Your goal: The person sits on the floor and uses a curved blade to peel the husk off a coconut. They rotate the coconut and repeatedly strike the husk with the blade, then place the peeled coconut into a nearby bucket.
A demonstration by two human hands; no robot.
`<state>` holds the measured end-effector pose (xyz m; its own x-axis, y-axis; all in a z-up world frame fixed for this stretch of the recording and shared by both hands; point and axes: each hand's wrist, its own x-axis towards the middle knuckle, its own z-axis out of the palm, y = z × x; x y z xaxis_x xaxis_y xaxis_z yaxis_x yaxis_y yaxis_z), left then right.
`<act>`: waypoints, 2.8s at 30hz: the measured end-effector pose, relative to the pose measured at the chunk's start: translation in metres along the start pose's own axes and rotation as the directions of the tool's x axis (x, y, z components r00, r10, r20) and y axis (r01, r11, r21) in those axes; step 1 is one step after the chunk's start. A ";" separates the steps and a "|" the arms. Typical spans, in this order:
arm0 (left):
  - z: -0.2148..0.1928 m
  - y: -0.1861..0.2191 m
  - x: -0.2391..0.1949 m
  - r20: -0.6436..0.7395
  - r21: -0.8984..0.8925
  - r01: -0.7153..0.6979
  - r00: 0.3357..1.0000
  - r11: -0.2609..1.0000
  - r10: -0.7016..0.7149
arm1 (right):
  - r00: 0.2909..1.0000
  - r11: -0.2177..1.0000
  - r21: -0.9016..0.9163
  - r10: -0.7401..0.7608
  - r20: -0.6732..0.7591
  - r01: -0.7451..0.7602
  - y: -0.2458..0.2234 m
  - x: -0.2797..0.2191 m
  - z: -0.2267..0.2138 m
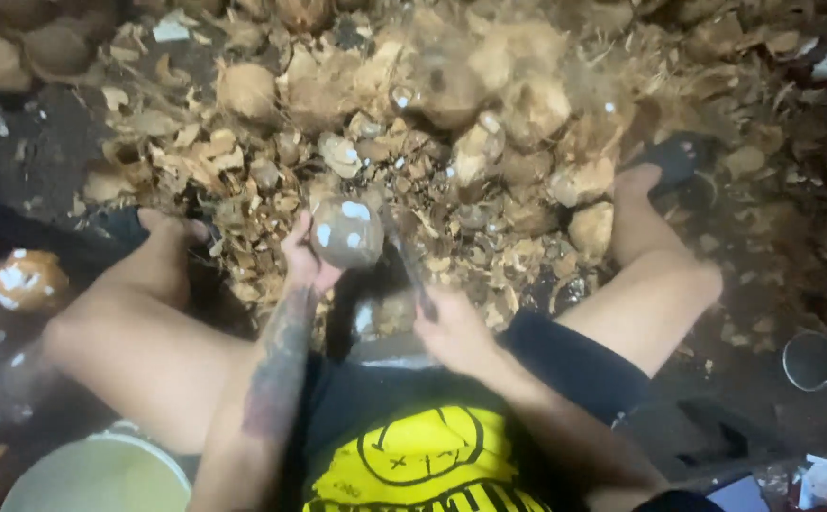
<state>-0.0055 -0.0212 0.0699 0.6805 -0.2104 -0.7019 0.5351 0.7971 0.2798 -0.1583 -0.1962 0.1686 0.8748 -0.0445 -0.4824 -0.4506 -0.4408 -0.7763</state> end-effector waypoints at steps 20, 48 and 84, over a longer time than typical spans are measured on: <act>-0.006 0.004 0.012 0.083 0.124 0.052 0.995 0.991 -0.063 | 0.933 0.798 0.490 0.343 0.109 -0.350 0.054 0.055 0.056; -0.014 0.012 0.020 -0.003 0.113 0.110 0.994 0.988 -0.111 | 0.979 0.949 0.239 -0.197 -0.055 0.204 0.008 0.039 -0.005; 0.018 0.018 -0.008 0.105 -0.021 -0.064 0.992 0.998 0.066 | 0.964 0.908 0.325 0.253 0.080 -0.265 0.062 0.057 0.027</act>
<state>0.0075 -0.0155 0.0915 0.7632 -0.2159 -0.6090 0.4796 0.8208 0.3101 -0.1411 -0.2018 0.0824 0.7151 -0.0824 -0.6941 -0.6990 -0.0966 -0.7086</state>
